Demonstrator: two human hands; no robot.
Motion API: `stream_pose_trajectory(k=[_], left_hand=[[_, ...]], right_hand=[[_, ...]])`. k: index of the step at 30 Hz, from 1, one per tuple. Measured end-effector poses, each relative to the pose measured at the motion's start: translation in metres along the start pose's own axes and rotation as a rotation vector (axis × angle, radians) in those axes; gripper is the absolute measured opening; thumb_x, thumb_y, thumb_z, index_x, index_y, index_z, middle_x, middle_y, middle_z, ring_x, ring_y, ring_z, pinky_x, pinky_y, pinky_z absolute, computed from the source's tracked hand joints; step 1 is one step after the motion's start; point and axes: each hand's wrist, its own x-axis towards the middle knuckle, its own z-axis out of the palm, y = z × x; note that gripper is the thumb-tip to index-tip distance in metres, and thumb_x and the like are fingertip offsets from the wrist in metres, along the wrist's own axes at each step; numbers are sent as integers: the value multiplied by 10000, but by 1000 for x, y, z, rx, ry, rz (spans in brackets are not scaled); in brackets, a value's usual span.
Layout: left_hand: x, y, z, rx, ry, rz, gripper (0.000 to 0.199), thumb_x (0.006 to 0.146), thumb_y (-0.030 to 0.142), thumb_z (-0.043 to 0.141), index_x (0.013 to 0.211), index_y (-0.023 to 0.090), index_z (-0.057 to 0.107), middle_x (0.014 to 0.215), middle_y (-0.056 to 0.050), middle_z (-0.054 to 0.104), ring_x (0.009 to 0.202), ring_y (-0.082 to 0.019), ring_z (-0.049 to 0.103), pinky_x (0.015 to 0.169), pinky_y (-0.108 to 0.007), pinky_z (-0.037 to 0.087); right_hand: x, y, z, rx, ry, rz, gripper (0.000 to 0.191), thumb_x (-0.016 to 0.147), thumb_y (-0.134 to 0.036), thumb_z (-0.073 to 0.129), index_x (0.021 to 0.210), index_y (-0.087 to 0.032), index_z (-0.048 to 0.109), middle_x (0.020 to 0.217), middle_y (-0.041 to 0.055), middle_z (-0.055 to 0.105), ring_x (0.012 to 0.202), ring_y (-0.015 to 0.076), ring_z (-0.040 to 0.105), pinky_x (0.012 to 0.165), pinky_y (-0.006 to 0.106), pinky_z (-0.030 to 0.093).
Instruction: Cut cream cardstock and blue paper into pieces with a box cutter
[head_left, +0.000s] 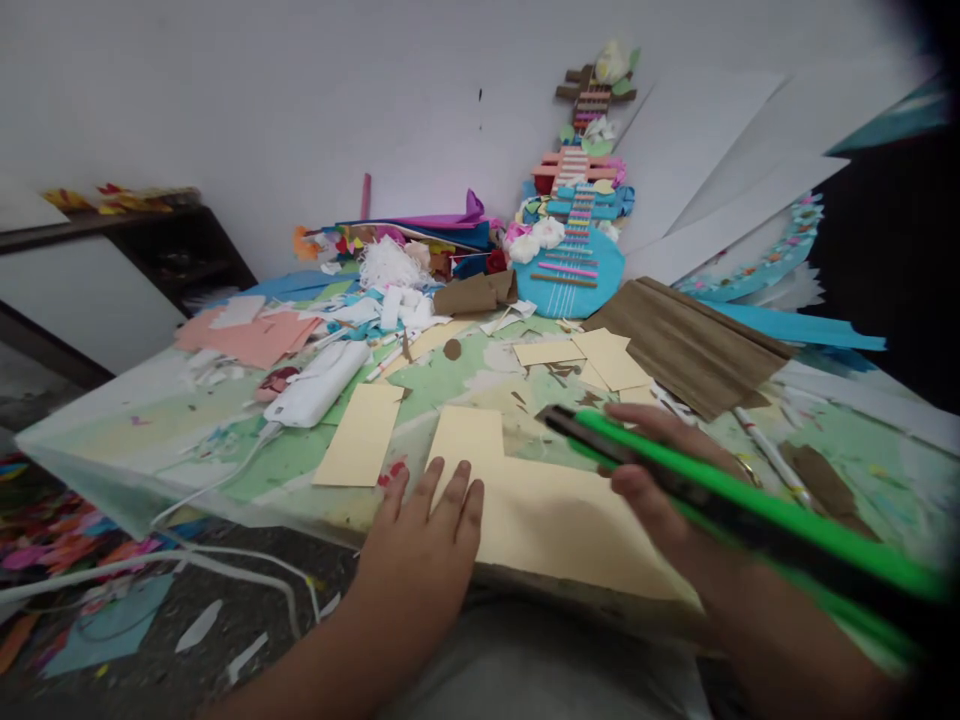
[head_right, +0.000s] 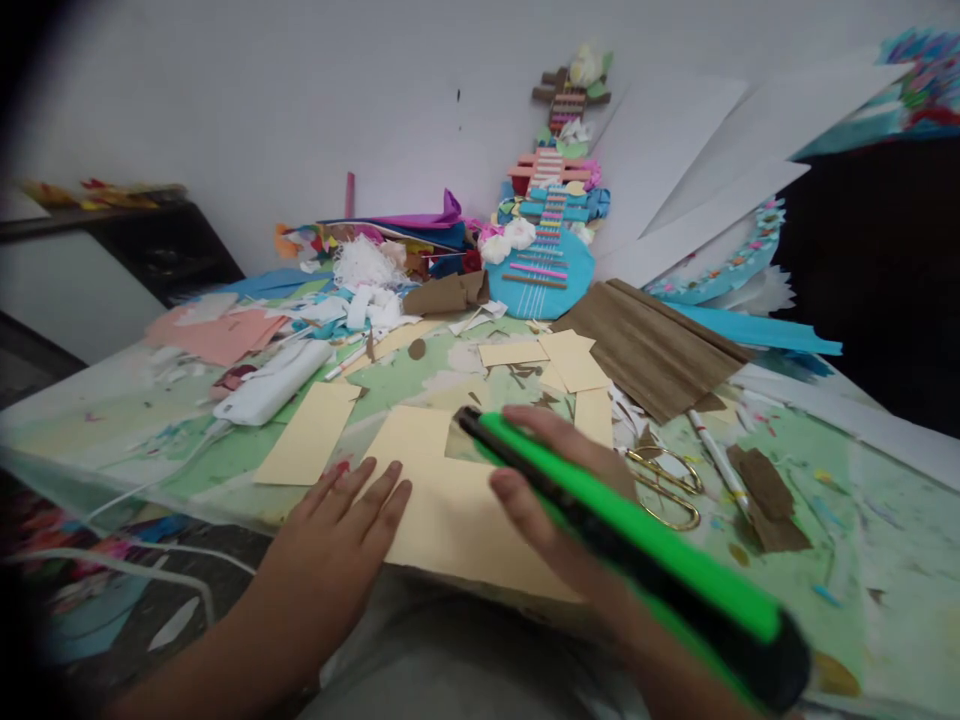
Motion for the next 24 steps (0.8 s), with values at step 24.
stream_pose_trajectory(k=[24], left_hand=[[28, -16, 27, -199, -153, -26, 762, 794, 638, 208, 1371, 145, 271, 1447, -133, 170, 1319, -327, 136, 993, -613, 97]], right_hand=[[-37, 19, 57, -406, -122, -137, 158, 756, -245, 519, 909, -216, 493, 782, 31, 683, 655, 155, 655, 574, 243, 517]])
